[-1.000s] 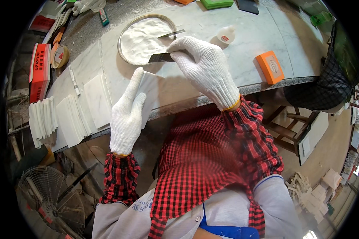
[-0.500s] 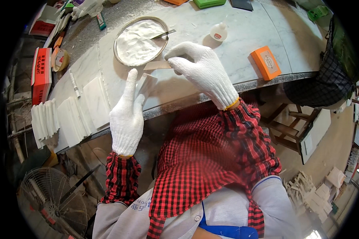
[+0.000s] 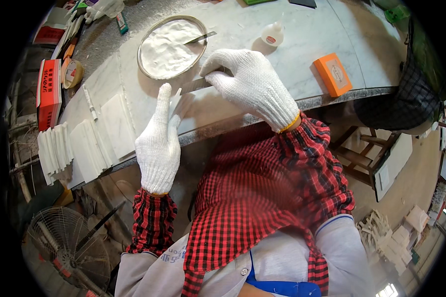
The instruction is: The person applies a white powder to the edges of rectangular white tiles using a small metal spatula, then smooths the edges with a flat tool and rubs them with an orange block. The person repeats this process on multiple tiles at a workbench in a workshop.
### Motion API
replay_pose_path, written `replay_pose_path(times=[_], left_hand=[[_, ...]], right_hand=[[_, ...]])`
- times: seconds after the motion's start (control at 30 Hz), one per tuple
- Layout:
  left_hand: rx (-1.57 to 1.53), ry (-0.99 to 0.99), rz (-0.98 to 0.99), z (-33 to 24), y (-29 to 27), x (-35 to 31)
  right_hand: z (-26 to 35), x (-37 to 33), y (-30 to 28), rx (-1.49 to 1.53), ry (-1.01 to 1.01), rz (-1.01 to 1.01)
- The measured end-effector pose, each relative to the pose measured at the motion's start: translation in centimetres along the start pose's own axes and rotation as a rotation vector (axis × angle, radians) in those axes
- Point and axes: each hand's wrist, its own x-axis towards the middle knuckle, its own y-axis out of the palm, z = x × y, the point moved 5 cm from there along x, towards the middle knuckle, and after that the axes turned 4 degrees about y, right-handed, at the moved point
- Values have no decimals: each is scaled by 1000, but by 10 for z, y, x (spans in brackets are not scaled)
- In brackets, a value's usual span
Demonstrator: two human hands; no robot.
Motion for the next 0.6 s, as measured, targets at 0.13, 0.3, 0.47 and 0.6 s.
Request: replay_pose_path(times=[0.13,0.3,0.47,0.6], left_hand=[[14,-10,-1,1,2,0],[41,2,-13,2,1,-1],[30,5,-35,-1,0,-1],[64,32,-46,0,3,-1]], right_hand=[[-6,2,-5,20,-2,33],[-10,0,-15,266,144,5],[-20,18,-2,230,94,-133],[-5,34,15,-265,-93,-345]])
